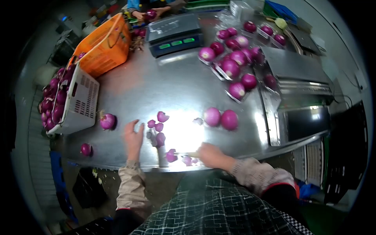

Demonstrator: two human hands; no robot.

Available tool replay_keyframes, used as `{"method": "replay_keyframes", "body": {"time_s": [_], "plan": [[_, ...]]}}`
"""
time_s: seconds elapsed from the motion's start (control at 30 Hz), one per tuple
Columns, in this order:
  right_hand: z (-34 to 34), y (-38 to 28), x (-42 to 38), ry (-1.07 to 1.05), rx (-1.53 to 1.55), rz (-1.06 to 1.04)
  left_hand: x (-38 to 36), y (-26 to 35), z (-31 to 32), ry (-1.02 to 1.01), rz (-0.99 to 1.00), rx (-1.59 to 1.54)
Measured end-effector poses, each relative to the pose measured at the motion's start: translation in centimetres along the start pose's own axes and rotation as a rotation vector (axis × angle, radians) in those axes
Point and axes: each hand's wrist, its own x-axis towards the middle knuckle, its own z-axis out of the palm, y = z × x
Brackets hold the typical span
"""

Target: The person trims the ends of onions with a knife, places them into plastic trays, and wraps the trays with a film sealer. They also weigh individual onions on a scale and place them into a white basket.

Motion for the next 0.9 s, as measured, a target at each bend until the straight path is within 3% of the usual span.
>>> {"method": "replay_keyframes", "body": {"time_s": [0.07,0.1,0.13,0.17,0.23,0.3,0.47,0.57,0.63,0.7,0.73,0.8,0.83,0.87,0.9], "plan": [[0.1,1.7,-3.1,0.14,0.173,0.145,-0.4,-0.4,5.3,0.06,0.002,-0.112],[0.4,2.7,-4.6,0.174,0.262,0.168,-0.4,2.0,6.8,-0.054,-0.122,-0.132],[0.6,3.4,-6.0,0.208,0.354,0.2,-0.1,3.7,7.9,-0.178,0.028,-0.099],[0.5,3.5,-7.2,0.249,0.401,0.263,-0.6,4.3,10.5,-0.298,-0.039,-0.005],[1.4,4.8,-9.5,0.362,0.472,0.391,-1.7,7.2,11.3,-0.166,0.13,0.048],[0.8,4.5,-11.3,0.524,0.311,0.396,-4.4,7.8,13.9,-0.158,0.156,-0.131],[-0.5,3.9,-13.1,0.651,0.071,0.206,-7.9,12.6,10.7,-0.24,0.363,-0.208],[-0.8,3.8,-12.4,0.677,0.111,0.157,-10.5,11.1,9.9,-0.425,0.496,-0.254],[1.1,4.7,-11.0,0.643,0.207,0.229,-11.5,7.8,6.9,-0.316,0.596,-0.342],[3.3,5.0,-8.6,0.494,0.256,0.35,-11.6,3.0,2.4,-0.359,0.464,-0.244],[4.2,4.3,-6.8,0.377,0.456,0.35,-10.0,0.9,-0.5,-0.288,0.502,-0.144],[6.0,2.7,-2.4,0.187,0.647,0.2,-9.6,-3.7,-5.0,-0.488,0.026,0.086],[4.7,1.0,-1.3,0.132,0.703,0.174,-9.9,-5.2,-5.9,-0.167,-0.027,0.152],[2.9,-0.4,-0.4,0.096,0.763,0.163,-9.8,-7.4,-6.2,-0.081,-0.144,0.171],[1.4,-1.1,-0.5,0.215,0.671,0.134,-9.2,-8.4,-6.9,0.026,-0.17,0.101]]}}
